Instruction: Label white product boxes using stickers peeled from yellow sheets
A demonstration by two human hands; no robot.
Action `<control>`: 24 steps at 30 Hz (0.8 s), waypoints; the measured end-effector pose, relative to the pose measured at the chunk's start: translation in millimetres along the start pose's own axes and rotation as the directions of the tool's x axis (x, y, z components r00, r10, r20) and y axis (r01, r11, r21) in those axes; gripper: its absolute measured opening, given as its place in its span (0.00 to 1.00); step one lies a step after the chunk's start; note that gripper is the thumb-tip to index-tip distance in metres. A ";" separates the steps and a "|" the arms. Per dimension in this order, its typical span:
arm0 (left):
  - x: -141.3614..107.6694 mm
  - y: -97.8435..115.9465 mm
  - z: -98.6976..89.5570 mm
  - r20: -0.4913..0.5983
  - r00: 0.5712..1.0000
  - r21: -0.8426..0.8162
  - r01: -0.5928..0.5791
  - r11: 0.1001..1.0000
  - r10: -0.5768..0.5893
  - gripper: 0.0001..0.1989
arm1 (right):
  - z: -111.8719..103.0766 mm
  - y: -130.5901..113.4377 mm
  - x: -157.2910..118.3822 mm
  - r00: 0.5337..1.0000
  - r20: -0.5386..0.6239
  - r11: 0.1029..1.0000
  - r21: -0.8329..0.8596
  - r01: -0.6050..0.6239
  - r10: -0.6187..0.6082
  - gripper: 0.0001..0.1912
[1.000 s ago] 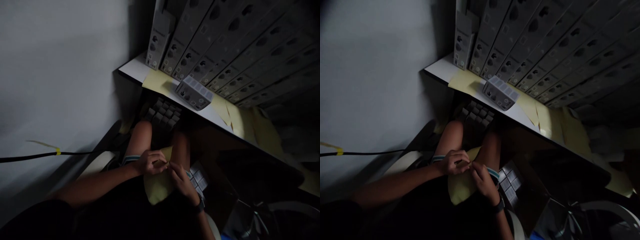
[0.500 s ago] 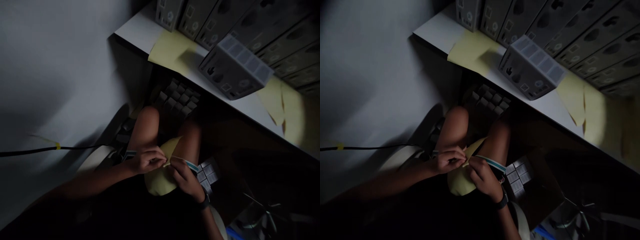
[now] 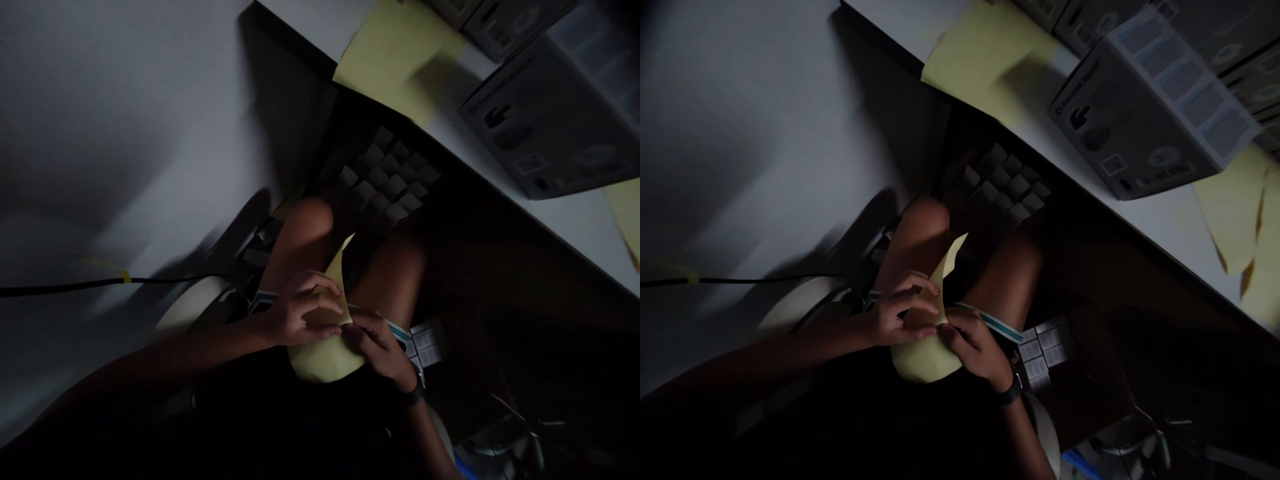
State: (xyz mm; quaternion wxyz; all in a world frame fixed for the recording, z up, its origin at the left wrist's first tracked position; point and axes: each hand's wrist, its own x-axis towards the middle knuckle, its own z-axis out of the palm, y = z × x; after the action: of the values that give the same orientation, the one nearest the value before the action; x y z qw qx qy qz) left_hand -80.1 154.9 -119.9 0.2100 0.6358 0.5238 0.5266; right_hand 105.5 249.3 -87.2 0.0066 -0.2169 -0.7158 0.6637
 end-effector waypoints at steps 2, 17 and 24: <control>-0.3 4.2 1.8 0.006 1.000 -0.003 0.016 1.000 -0.016 0.11 | 5.5 -2.9 -4.8 0.998 -0.064 0.999 -0.049 0.014 -0.018 0.21; 35.1 16.3 37.4 0.331 0.940 -0.156 -0.032 0.987 0.083 0.05 | 22.3 -10.8 -60.6 0.906 -0.417 0.914 -0.390 -0.112 -0.067 0.14; 45.3 17.2 58.8 0.415 0.903 -0.239 -0.008 0.971 0.110 0.05 | 26.2 -1.3 -76.1 0.848 -0.528 0.934 -0.323 -0.154 -0.043 0.12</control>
State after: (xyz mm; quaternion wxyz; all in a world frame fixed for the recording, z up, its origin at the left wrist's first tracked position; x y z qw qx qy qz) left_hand -24.9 205.7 -106.4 0.3754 0.7221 0.3809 0.4388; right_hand 166.3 200.1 -67.8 0.1440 -0.4088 -0.7870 0.4390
